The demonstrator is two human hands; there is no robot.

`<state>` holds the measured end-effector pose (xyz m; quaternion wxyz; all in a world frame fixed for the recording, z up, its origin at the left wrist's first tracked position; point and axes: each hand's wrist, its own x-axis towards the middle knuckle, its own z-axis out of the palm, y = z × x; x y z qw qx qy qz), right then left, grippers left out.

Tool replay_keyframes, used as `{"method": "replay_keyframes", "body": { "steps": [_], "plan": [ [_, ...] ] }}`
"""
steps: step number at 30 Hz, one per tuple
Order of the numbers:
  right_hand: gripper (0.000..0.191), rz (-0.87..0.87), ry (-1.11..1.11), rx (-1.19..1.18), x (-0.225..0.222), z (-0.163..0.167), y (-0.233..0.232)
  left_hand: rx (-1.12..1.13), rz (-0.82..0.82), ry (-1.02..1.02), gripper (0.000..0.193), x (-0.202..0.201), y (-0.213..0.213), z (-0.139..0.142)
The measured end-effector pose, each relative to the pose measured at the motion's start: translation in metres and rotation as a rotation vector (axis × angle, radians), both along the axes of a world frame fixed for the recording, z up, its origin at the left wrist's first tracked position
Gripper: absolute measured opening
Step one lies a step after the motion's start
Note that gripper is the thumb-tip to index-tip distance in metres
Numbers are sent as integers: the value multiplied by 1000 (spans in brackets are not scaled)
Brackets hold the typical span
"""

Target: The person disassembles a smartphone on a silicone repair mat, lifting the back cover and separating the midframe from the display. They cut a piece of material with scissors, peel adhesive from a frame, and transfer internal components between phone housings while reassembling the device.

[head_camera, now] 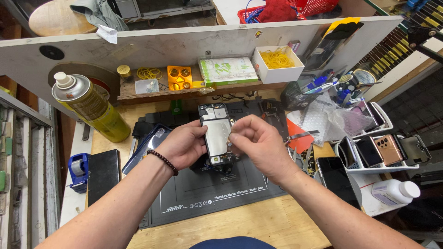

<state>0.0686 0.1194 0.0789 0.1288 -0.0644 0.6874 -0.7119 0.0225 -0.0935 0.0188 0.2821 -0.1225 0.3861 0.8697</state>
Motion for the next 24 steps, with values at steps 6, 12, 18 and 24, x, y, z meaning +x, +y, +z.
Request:
{"method": "replay_keyframes", "body": {
  "steps": [6,12,18,24],
  "plan": [
    [27,88,-39,66,7,6,7,-52,20,-2,35,1,-4,-1],
    [29,30,-152,136,-9,-15,18,-149,49,-11,32,3,-8,0],
    [21,-109,-360,402,-21,-55,35,-176,115,-45,30,11,-36,4],
    [19,-40,-417,448,-15,-74,31,-256,114,-54,30,15,-46,5]
  ]
}}
